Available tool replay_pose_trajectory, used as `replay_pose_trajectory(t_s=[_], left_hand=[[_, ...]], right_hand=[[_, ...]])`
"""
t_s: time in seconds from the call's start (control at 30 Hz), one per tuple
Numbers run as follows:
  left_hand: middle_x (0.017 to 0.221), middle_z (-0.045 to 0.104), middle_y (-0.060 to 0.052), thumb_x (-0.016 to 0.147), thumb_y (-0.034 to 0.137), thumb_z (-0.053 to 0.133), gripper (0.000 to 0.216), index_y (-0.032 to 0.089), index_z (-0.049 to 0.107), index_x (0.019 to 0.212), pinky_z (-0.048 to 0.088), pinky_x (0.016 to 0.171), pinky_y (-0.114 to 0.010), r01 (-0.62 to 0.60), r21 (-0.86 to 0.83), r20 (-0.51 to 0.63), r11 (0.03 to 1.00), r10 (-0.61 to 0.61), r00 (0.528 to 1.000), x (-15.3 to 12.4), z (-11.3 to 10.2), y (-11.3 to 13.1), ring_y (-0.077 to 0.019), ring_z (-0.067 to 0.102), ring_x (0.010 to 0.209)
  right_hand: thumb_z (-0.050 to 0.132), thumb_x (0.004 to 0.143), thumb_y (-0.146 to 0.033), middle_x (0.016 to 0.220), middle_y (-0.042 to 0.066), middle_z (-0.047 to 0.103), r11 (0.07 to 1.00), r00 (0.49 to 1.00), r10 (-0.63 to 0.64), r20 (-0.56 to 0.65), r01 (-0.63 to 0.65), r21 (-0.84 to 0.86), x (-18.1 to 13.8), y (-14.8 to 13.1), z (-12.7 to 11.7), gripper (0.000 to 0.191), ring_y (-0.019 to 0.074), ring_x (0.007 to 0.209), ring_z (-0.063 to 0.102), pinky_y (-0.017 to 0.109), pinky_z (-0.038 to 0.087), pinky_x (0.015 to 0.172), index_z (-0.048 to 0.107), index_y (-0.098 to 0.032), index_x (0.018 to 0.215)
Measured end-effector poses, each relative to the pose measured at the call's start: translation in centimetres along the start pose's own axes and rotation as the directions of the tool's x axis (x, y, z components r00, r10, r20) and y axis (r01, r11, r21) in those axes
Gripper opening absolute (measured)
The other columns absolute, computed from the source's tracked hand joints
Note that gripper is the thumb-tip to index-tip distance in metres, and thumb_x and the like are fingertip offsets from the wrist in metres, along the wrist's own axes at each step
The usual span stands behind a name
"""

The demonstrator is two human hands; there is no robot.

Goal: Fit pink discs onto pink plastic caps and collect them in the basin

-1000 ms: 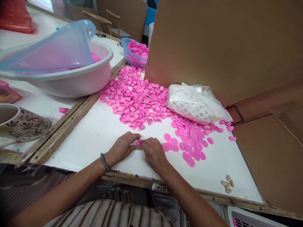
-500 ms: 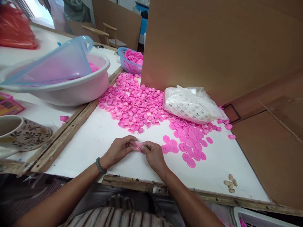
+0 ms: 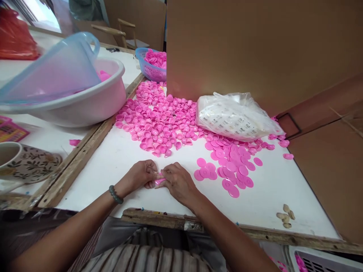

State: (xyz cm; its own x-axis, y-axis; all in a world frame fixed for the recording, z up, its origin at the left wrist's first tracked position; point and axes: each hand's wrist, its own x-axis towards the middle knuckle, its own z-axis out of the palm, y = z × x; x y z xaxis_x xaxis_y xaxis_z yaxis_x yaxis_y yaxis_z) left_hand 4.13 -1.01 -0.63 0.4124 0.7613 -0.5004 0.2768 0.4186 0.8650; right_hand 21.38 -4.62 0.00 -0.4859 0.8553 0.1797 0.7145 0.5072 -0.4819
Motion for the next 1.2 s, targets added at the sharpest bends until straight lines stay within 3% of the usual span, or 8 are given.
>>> replay_pose_trajectory(t_s=[0.3, 0.47, 0.53, 0.67, 0.77, 1.0, 1.13, 1.2], left_hand=[[0.044, 0.055, 0.005, 0.056, 0.039, 0.074, 0.041, 0.017, 0.044, 0.072, 0.046, 0.042, -0.022, -0.028, -0.071, 0.002, 0.997, 0.029, 1.0, 0.1, -0.2, -0.1, -0.0113, 0.055, 0.04], [0.049, 0.056, 0.006, 0.054, 0.029, 0.077, 0.039, 0.016, 0.047, 0.075, 0.044, 0.043, -0.018, -0.139, -0.123, 0.003, 0.983, 0.141, 0.99, -0.6, 0.2, -0.4, -0.0077, 0.053, 0.043], [0.049, 0.056, 0.006, 0.053, 0.029, 0.077, 0.039, 0.016, 0.047, 0.073, 0.044, 0.044, -0.018, -0.109, -0.144, -0.006, 0.984, 0.109, 0.994, -0.7, 0.3, -0.4, -0.0078, 0.053, 0.042], [0.049, 0.058, 0.004, 0.051, 0.026, 0.078, 0.039, 0.016, 0.046, 0.071, 0.045, 0.044, -0.02, -0.019, -0.148, 0.012, 0.989, 0.021, 1.0, -0.2, 0.2, -0.2, -0.0102, 0.056, 0.043], [0.048, 0.058, 0.003, 0.052, 0.021, 0.076, 0.035, 0.015, 0.046, 0.069, 0.045, 0.042, -0.02, 0.023, -0.118, 0.043, 0.993, -0.018, 0.999, 0.3, -0.1, -0.1, -0.0113, 0.057, 0.042], [0.044, 0.056, 0.004, 0.055, 0.024, 0.073, 0.034, 0.016, 0.044, 0.07, 0.045, 0.042, -0.021, 0.072, -0.075, 0.05, 0.995, -0.068, 0.996, 0.4, 0.1, 0.8, -0.0115, 0.055, 0.04], [0.045, 0.053, 0.006, 0.06, 0.034, 0.07, 0.033, 0.016, 0.047, 0.076, 0.04, 0.04, -0.02, -0.029, 0.006, 0.074, 1.0, 0.029, 0.997, -0.2, -0.2, 0.8, -0.0095, 0.05, 0.038], [0.049, 0.053, 0.005, 0.064, 0.04, 0.066, 0.032, 0.016, 0.051, 0.079, 0.038, 0.041, -0.02, -0.112, 0.127, 0.024, 0.986, 0.11, 0.994, -1.0, -0.6, 0.7, -0.0095, 0.049, 0.041]], right_hand=[[0.048, 0.086, -0.029, 0.101, 0.008, 0.058, 0.994, 0.991, 0.039, -0.124, -0.025, 0.109, -1.3, -0.1, 1.4, 0.035, 0.0192, 0.09, 0.051, 0.035, 0.046, 0.074, 0.05, -0.023, 0.121], [0.055, 0.08, -0.04, 0.079, 0.007, 0.056, 0.992, 0.986, 0.12, -0.112, -0.124, -0.027, -1.1, -0.7, 0.6, 0.029, 0.0196, 0.076, 0.049, 0.033, 0.042, 0.067, 0.061, -0.017, 0.097], [0.058, 0.078, -0.043, 0.079, 0.005, 0.055, 0.99, 0.988, 0.143, -0.053, -0.143, 0.007, -0.9, -0.8, -0.1, 0.033, 0.0177, 0.074, 0.049, 0.03, 0.041, 0.064, 0.061, -0.018, 0.099], [0.057, 0.08, -0.036, 0.076, -0.001, 0.053, 0.982, 0.978, 0.075, 0.196, -0.106, 0.154, 0.0, -0.5, -1.4, 0.026, 0.0113, 0.065, 0.05, 0.021, 0.038, 0.057, 0.06, -0.027, 0.104], [0.06, 0.079, -0.034, 0.072, -0.002, 0.052, 0.976, 0.968, 0.08, 0.237, -0.124, 0.18, 0.4, -0.1, -1.6, 0.02, 0.01, 0.062, 0.049, 0.02, 0.036, 0.055, 0.065, -0.027, 0.097], [0.061, 0.078, -0.032, 0.072, -0.002, 0.051, 0.978, 0.975, 0.186, 0.119, -0.195, 0.071, -0.4, -1.0, 0.0, 0.028, 0.0106, 0.065, 0.051, 0.02, 0.037, 0.057, 0.061, -0.03, 0.107], [0.053, 0.083, -0.037, 0.079, 0.002, 0.059, 0.985, 0.986, 0.168, 0.002, -0.168, -0.045, -1.6, -0.5, -0.3, 0.035, 0.0148, 0.074, 0.053, 0.024, 0.039, 0.064, 0.055, -0.024, 0.116], [0.047, 0.086, -0.037, 0.084, 0.006, 0.062, 0.949, 0.964, 0.234, -0.13, -0.255, -0.187, -2.2, 0.7, -1.4, 0.037, 0.0181, 0.079, 0.053, 0.029, 0.038, 0.07, 0.053, -0.016, 0.116]])
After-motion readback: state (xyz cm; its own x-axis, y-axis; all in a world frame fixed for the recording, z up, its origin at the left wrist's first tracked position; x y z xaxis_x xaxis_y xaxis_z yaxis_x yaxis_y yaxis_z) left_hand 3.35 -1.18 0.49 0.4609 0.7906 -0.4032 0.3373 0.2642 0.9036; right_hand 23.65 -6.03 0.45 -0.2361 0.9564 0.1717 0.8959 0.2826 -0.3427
